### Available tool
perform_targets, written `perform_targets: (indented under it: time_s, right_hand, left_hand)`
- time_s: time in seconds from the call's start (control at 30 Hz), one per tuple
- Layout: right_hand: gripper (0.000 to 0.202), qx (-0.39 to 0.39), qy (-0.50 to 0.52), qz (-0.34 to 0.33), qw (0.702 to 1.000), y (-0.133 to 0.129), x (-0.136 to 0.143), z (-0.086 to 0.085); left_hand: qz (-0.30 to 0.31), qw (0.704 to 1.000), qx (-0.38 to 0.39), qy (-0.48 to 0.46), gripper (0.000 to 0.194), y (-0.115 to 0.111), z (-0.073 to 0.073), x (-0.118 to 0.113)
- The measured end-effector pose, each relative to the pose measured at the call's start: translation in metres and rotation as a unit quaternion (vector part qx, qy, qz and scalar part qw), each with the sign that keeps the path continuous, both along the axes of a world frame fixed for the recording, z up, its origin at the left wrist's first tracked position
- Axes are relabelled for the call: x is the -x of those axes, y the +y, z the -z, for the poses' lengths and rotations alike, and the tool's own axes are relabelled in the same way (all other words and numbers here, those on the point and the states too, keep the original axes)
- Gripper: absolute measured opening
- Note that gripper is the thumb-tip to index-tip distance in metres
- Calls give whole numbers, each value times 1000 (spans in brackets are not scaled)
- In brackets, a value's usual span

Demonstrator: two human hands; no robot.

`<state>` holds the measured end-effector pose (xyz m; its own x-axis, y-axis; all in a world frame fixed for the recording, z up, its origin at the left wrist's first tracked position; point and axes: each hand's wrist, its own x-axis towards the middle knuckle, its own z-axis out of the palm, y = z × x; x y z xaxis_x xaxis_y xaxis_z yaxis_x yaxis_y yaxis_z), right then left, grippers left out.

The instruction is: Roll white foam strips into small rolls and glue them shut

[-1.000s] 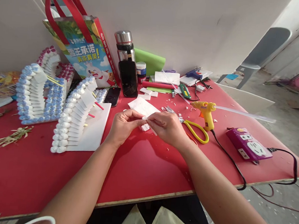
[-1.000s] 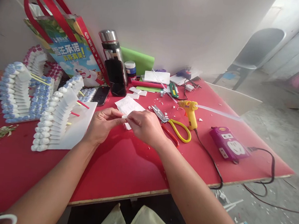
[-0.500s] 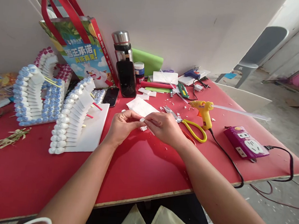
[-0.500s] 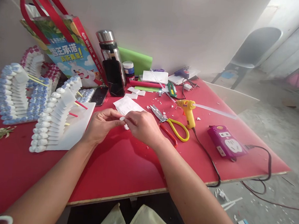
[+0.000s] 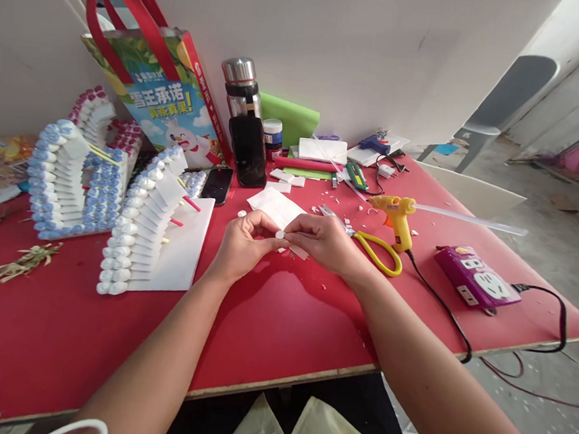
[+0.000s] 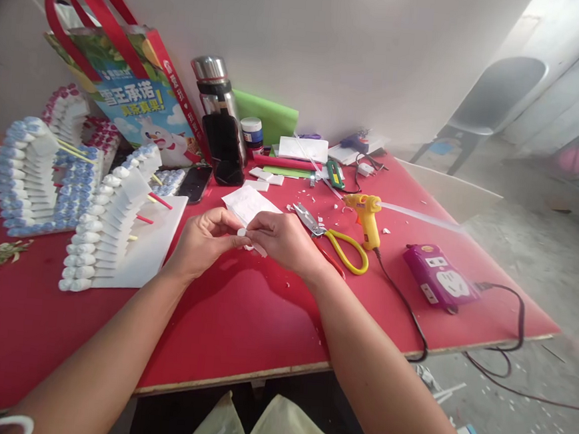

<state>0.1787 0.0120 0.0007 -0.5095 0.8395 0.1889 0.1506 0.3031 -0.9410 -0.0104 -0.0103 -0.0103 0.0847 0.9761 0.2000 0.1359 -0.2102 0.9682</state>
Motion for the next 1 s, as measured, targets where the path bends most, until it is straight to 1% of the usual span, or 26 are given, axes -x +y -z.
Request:
perform_targets:
  time_s: [0.1, 0.23, 0.33, 0.43, 0.5, 0.63, 0.7, 0.77, 0.87, 0.93, 1.0]
  right_hand:
    - [16, 29, 13, -21, 999, 2, -3, 0]
    - [18, 32, 4, -32, 999, 4, -6, 0]
    - [17, 19, -1, -21, 1000, 3, -6, -1]
    - [16, 4, 1, 2, 1000, 0, -2, 0]
    - [18, -3, -8, 27, 1000, -1, 1, 1]
    - [17, -36, -52, 114, 991, -1, 8, 4]
    - [15, -36, -47, 139, 989, -1, 9, 5]
    - [15, -8, -13, 131, 991, 1, 9, 6]
    - [23, 83, 80, 93, 989, 2, 7, 3]
    - [34, 175, 146, 66, 971, 3, 5, 0]
    - [40, 257, 190, 35, 947, 3, 3, -3]
  left_hand:
    - [12, 1000, 0, 5, 29, -1, -3, 0]
    - [19, 1000, 13, 5, 31, -2, -5, -1]
    - [6, 999, 38, -2, 36, -2, -5, -2]
    - [-9, 998, 55, -18, 37, -1, -3, -3]
    - [-20, 999, 45, -17, 34, -1, -1, -4]
    - [-30, 999, 21, 5, 34, -1, 2, -6]
    - [-22, 1000, 21, 9, 34, -2, 2, -7]
    - [-16, 1000, 17, 12, 33, -3, 1, -8]
    - [-18, 1000, 9, 16, 33, -2, 0, -8]
    - [-23, 999, 0, 22, 34, -2, 0, -8]
    - [-29, 999, -11, 33, 33, -1, 0, -7]
